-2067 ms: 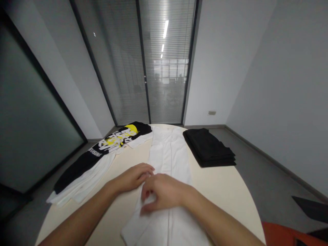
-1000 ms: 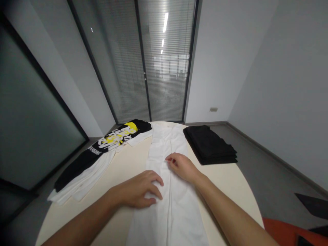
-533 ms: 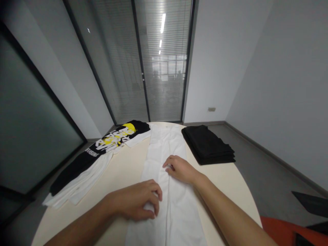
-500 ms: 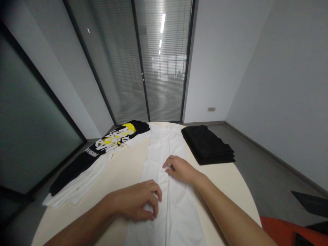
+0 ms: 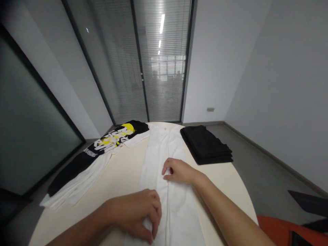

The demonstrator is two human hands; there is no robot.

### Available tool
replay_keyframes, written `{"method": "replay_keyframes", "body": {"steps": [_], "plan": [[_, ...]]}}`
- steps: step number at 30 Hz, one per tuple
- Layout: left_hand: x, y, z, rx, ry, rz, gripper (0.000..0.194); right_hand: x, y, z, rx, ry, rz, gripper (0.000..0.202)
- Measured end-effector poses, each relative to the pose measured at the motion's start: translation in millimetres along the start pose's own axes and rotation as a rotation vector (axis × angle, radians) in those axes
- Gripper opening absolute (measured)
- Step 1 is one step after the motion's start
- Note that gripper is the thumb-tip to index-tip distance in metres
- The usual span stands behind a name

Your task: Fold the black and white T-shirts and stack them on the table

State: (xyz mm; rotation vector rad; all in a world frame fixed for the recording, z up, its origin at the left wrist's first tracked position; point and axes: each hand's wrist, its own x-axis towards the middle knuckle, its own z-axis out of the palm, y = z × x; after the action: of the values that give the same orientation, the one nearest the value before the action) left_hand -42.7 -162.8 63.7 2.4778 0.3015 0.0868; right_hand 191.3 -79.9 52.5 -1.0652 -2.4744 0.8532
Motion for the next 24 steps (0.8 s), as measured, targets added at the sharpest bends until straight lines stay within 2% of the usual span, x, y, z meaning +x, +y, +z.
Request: {"method": "replay_keyframes", "body": {"steps": [5, 9, 11, 14, 19, 24], "plan": [[2.3, 13.7, 0.5, 0.112, -0.036, -0.073, 0.009, -0.3, -1.1, -0.1, 0.001, 0.009, 0.009, 0.011], [4.6, 17.7, 0.2, 0.052, -0.055, -0.001, 0.006, -0.6, -1.3, -0.4, 0.013, 0.006, -0.003, 0.011], [5.6, 17.0, 1.1, 0.033, -0.049, -0.007, 0.006, -0.6, -1.3, 0.5, 0.019, 0.014, -0.006, 0.010], [7.4, 15.6, 3.6, 0.029, -0.043, -0.013, 0.008, 0.7, -2.0, 3.5, 0.009, 0.048, 0.009, 0.012], [12.7, 14.1, 9.1, -0.016, -0.018, 0.085, 0.008, 4.3, -2.4, 8.6, 0.007, 0.140, 0.038, 0.017], [14.4, 14.4, 10.4, 0.006, 0.014, 0.128, 0.010, 4.6, -1.1, 8.8, 0.019, 0.153, 0.064, 0.019]]}}
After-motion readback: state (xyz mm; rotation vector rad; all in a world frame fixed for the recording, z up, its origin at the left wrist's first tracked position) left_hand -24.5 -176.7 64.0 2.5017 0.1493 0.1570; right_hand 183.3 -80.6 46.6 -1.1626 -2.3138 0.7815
